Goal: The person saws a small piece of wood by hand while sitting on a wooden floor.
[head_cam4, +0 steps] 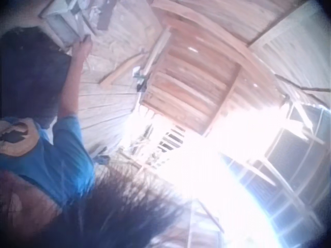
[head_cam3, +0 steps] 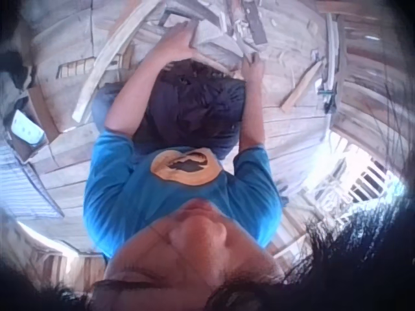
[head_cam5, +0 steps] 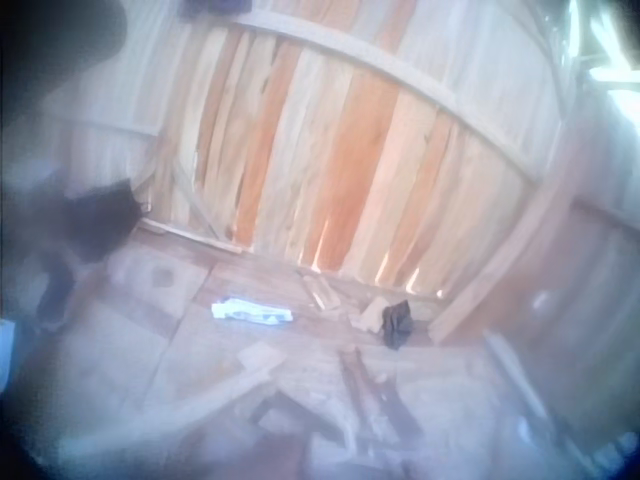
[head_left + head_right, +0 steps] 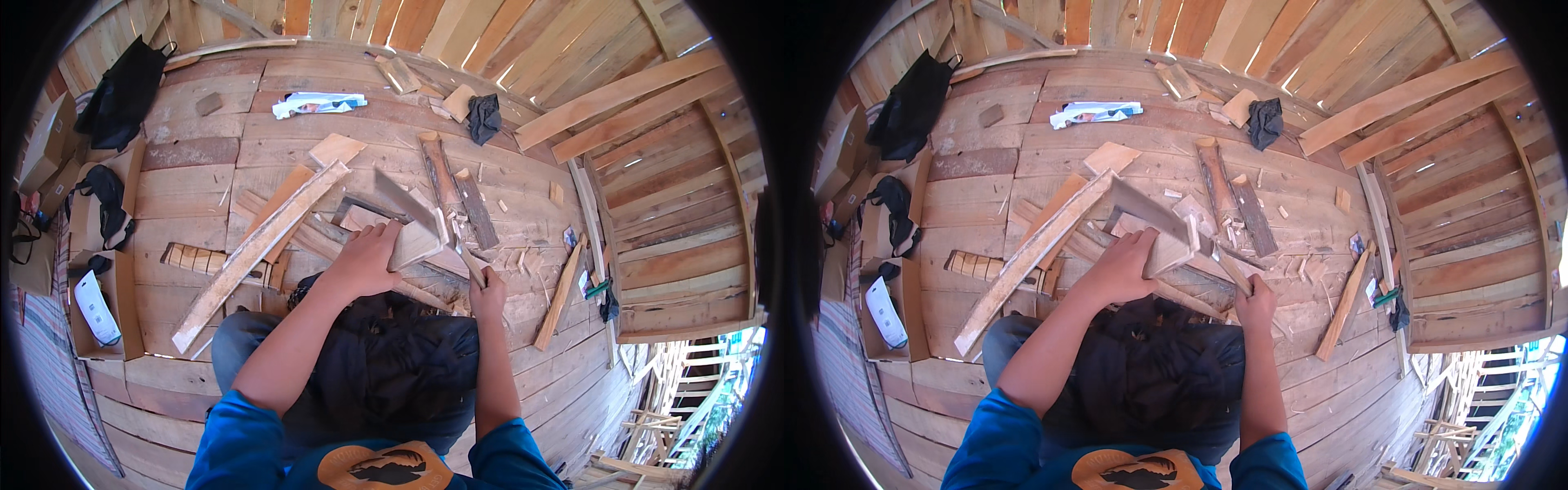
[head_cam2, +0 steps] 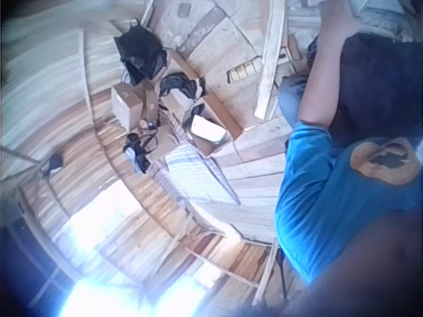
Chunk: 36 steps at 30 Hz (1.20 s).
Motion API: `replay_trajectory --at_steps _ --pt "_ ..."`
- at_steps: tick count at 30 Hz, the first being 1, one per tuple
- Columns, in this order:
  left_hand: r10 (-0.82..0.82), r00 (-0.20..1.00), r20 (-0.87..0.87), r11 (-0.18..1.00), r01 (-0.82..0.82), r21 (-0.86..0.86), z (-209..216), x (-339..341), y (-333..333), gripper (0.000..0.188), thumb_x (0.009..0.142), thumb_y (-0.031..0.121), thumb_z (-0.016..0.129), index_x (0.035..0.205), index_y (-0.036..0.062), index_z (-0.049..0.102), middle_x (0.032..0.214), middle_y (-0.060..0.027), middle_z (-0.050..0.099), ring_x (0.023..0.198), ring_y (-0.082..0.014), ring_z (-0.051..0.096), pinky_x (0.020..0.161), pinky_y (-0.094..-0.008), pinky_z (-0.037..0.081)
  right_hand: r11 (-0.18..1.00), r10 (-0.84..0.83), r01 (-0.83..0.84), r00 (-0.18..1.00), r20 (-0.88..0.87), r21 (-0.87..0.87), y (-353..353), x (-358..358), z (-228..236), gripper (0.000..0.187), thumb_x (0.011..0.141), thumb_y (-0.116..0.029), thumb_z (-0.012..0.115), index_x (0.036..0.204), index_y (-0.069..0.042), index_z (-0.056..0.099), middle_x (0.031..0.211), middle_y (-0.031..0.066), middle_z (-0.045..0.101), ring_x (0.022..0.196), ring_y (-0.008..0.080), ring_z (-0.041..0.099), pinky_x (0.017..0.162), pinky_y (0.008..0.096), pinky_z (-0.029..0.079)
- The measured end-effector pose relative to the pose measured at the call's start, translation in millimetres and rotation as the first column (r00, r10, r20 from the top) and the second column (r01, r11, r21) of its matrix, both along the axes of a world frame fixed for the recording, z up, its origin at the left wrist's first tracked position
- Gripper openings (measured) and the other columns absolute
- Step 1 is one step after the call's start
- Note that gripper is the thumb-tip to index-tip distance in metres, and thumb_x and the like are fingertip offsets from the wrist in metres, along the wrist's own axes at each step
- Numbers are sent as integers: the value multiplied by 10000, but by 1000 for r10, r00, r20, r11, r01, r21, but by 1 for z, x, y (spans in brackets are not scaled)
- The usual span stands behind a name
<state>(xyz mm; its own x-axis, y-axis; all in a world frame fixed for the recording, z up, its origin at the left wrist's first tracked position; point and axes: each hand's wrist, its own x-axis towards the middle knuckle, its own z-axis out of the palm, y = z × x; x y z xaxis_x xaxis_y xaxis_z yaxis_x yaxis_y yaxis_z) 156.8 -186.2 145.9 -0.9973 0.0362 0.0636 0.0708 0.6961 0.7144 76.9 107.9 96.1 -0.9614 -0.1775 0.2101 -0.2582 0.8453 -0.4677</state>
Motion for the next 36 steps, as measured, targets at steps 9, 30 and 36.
replay_trajectory --at_steps 9,30,36 --pt "11 985 -170 991 11 130 -34 -7 5 551 703 78 706 1227 66 535 1220 -177 555 1163 -387 512 981 -429 428 987 -76 17 929 -362 -162 1 45 -2 195 662 -51 674 818 -16 562 704 161 584 652 336 593 601 389 456" --pt "45 769 638 979 93 -182 -79 28 -2 797 807 385 716 1418 18 360 1393 -275 431 1294 -382 448 1077 -407 381 965 43 -142 914 -403 -219 1 58 4 350 600 -25 755 899 -47 574 876 112 562 878 317 550 811 409 417" --pt "78 802 592 983 38 -181 -73 37 -10 763 809 391 714 1404 41 391 1387 -243 453 1271 -360 477 1055 -397 401 968 -52 -58 905 -423 -243 3 55 0 311 622 -20 750 845 -60 536 820 83 590 824 298 579 806 404 405"
